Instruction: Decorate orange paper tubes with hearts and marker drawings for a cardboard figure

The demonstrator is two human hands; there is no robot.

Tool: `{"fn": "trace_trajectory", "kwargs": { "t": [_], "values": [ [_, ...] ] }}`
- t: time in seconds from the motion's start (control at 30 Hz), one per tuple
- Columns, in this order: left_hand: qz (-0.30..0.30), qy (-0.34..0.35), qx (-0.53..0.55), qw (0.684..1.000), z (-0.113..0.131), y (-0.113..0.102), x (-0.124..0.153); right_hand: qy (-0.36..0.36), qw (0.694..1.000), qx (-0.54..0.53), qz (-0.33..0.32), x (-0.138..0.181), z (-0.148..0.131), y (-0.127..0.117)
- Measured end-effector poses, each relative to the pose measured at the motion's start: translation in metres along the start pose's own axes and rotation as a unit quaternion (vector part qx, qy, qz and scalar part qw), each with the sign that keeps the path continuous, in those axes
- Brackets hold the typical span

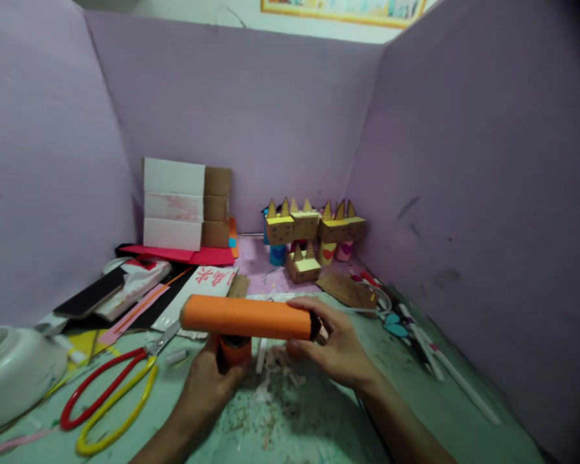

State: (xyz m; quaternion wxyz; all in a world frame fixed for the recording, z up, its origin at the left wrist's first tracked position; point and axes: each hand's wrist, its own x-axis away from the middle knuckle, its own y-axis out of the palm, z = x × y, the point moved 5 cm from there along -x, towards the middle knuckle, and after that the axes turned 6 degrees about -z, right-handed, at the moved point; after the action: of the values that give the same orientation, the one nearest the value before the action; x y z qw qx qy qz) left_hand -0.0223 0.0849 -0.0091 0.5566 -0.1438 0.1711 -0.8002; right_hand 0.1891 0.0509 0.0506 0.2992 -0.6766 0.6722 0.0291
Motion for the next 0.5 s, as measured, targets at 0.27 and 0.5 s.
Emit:
{"fn": "trace_trajectory", "kwargs": {
  "t": [0.27, 0.5],
  "values": [
    [0.040, 0.020, -0.044, 0.998, -0.0049, -0.0035, -0.0030, 0.002, 1.000, -0.028, 0.012, -0.0014, 0.0025, -0.0007],
    [0.027, 0.032, -0.003, 0.999, 0.0013, -0.0022, -0.0020, 0.046, 0.998, -0.046, 0.018, -0.0030, 0.0086, -0.0024]
  ]
}}
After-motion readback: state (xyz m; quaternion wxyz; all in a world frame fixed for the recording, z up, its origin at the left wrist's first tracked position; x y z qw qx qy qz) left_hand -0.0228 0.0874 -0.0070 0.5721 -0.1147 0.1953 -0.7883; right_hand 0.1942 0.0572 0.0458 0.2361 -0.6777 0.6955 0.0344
